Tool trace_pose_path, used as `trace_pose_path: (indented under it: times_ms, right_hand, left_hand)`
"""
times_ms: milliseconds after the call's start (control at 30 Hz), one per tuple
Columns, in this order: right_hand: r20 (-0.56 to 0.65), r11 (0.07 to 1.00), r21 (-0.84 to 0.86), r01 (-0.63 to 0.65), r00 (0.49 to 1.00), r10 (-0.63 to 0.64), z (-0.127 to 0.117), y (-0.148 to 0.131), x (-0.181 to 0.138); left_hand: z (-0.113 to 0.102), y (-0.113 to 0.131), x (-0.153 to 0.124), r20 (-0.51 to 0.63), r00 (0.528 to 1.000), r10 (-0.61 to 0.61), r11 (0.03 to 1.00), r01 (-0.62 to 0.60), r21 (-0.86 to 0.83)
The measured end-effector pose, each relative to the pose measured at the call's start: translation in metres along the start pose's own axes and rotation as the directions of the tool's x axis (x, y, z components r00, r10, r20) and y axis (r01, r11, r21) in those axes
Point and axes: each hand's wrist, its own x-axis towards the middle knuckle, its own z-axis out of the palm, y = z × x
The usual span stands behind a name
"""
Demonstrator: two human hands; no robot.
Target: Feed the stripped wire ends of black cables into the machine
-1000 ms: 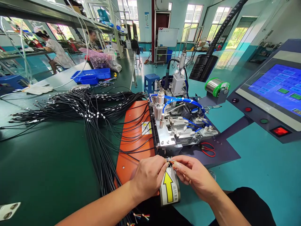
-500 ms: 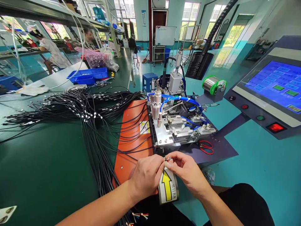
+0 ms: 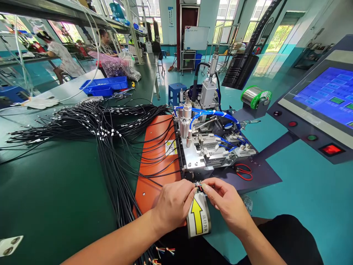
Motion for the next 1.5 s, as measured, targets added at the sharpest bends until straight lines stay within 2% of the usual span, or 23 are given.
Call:
trace_pose_path:
  times_ms: [600,1033,1200,1333,1500]
  right_hand:
    - [-0.009,0.999,0.017,0.030,1.000,-0.030,0.003,0.005,0.003]
    - [-0.040,0.996,-0.072,0.056,0.997,-0.059,0.004,0.006,0.007]
    - [-0.053,0.999,-0.020,0.026,0.998,-0.027,0.000,0.006,0.008]
    - [0.026,1.000,-0.016,-0.025,0.999,0.025,-0.005,0.002,0.012]
    - [0.099,0.981,-0.184,0.058,0.994,-0.040,-0.007,-0.012,0.019]
  left_hand:
    - [0.000,0.000,0.000,0.010,1.000,0.011,1.000,-0.011,0.011]
    - [0.000,0.000,0.000,0.029,1.000,0.009,1.000,-0.009,0.011]
    - [0.000,0.000,0.000,0.016,1.000,0.005,1.000,-0.005,0.005]
    - [0.000,0.000,0.001,0.025,0.999,0.027,1.000,-0.027,0.004]
    - [-0.001,0.000,0.001,0.015,0.995,0.099,0.992,-0.100,0.080]
